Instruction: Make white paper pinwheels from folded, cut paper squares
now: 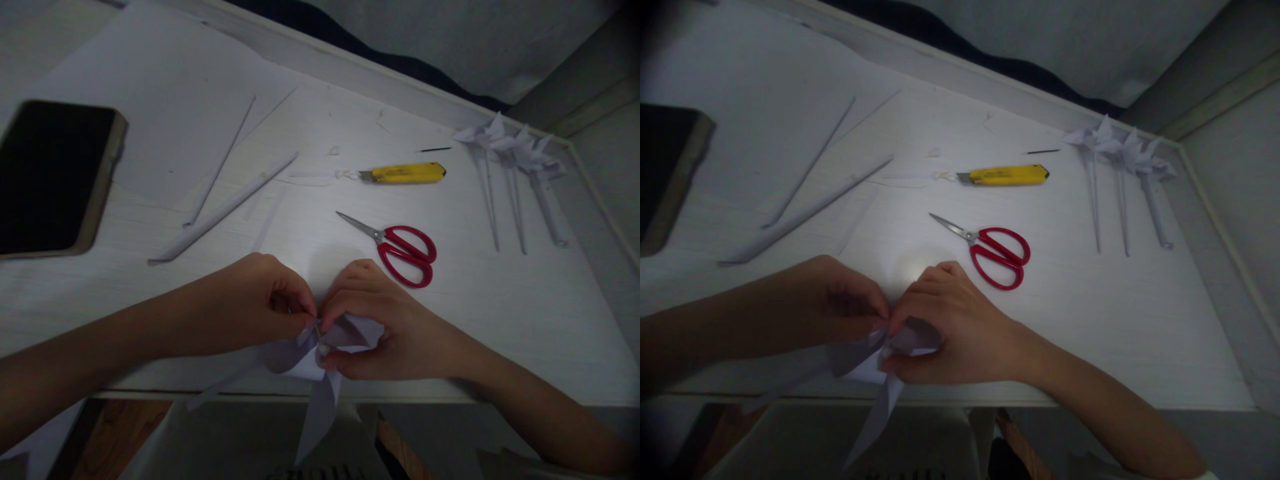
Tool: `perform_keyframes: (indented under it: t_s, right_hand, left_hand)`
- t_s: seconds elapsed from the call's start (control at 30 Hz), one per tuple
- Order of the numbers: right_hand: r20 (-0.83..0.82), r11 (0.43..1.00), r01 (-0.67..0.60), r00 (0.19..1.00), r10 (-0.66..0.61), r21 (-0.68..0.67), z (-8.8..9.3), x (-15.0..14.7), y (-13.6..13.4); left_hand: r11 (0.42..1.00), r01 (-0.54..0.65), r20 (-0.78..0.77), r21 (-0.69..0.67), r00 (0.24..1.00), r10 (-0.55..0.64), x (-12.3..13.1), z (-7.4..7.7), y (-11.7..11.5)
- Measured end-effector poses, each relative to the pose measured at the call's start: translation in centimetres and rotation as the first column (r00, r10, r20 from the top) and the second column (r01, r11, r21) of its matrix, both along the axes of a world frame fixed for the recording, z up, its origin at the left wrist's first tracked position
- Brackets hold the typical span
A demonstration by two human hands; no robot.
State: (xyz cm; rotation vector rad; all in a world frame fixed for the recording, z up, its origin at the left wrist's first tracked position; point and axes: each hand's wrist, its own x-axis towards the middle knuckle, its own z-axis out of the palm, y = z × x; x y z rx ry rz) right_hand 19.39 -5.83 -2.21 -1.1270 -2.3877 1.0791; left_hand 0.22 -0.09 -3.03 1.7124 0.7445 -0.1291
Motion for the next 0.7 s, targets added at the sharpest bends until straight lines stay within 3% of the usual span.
perform_keyframes:
  t_s: [0.2,0.5,0.7]
  right_hand:
    - [-0.022,1.0,0.003,1.0,-0.003,-0.004,-0.1,0.1,0.0]
    - [0.0,0.999,-0.037,0.999,0.037,-0.01,0.5,0.4,0.1]
    - [0.006,0.992,-0.128,0.992,0.128,-0.004,0.9,0.5,0.1]
  left_hand:
    - [1.0,0.023,-0.046,-0.009,0.999,-0.024,0.5,1.3,0.0]
    - [0.996,0.028,0.039,0.086,0.999,-0.032,0.2,0.2,-0.4]
    - [0.981,0.111,0.034,0.157,0.992,-0.118,0.5,1.4,-0.5]
